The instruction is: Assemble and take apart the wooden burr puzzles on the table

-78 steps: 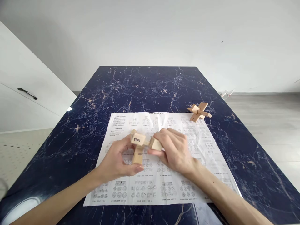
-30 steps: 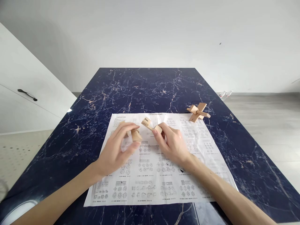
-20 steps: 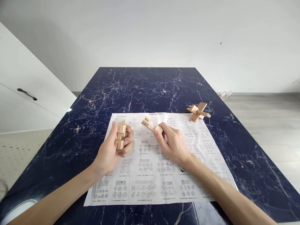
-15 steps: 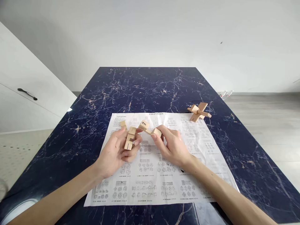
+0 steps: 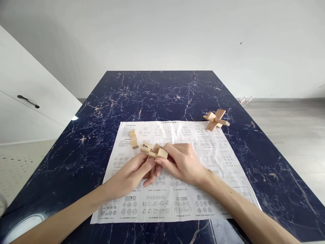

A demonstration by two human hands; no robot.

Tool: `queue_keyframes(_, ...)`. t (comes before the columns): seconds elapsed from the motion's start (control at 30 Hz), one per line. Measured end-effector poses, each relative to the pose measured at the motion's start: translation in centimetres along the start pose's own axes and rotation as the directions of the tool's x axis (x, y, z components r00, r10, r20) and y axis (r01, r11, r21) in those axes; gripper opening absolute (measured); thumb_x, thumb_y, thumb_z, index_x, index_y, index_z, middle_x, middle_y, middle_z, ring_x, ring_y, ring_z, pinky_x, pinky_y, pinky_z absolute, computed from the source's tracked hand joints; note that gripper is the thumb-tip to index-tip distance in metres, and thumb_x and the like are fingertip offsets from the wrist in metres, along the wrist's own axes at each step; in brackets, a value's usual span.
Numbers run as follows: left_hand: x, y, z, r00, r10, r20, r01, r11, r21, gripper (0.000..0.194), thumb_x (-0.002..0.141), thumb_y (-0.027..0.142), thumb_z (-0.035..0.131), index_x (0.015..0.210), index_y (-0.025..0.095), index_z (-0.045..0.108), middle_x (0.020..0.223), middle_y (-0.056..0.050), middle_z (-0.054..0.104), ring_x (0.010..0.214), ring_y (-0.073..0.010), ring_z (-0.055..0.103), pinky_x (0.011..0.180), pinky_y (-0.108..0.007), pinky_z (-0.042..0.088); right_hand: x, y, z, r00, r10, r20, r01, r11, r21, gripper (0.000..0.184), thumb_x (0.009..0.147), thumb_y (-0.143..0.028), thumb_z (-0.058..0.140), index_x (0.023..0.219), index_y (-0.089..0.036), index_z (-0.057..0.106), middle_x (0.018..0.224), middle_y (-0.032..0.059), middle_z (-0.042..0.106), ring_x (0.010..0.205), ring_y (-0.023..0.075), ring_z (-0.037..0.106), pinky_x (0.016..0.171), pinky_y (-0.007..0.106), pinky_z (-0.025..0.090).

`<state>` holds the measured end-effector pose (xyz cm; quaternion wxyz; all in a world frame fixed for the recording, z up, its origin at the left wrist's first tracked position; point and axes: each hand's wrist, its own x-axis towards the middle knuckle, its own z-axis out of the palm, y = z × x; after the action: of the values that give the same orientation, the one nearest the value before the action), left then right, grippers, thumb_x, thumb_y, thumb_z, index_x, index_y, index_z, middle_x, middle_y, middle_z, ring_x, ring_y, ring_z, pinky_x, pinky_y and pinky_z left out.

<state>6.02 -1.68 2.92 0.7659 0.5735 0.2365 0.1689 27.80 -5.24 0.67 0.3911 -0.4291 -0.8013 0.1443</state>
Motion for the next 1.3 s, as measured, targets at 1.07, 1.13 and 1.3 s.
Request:
queue_keyframes(1.07,-0.3,0.0,-1.3,0.989,0.147,0.0,-0.147,0.989,0.02,0.017,0.108,0.035,0.063,0.112,0.019,0.065,0.093,-0.002,0.058,0.069,-0.0121,0.042,0.063,-0.029,0.038,0.9,-1.0,-1.3,0.927,0.244,0.286,-0.35,0.839,0.418,0.053,0.117,-0.052,0.043,0.085,-0.018,0.069,0.061,-0.0063,0.048,0.049,0.009,0.037,0.05,0.026,0.032)
queue_keyframes(1.13,-0.3,0.1,-1.3,0.991,0.133,0.001,-0.133,0.991,0.03,0.02,0.108,0.038,0.064,0.115,0.019,0.065,0.096,-0.003,0.061,0.067,-0.0119,0.044,0.061,-0.029,0.039,0.9,-0.9,-1.3,0.92,0.257,0.297,-0.371,0.816,0.444,0.056,0.116,-0.055,0.043,0.083,-0.018,0.068,0.06,-0.0062,0.046,0.049,0.0092,0.037,0.051,0.026,0.032)
queue_keyframes(1.3,0.0,0.5,-0.6,0.988,0.127,-0.089,-0.108,0.974,0.199,0.05,0.113,0.058,0.045,0.097,0.016,0.067,0.078,-0.003,0.064,0.064,-0.0145,0.056,0.06,-0.029,0.049,1.0,-0.6,-1.0,0.884,0.326,0.334,-0.434,0.838,0.332,0.058,0.115,-0.058,0.041,0.08,-0.019,0.064,0.062,-0.0051,0.048,0.052,0.01,0.039,0.053,0.027,0.032)
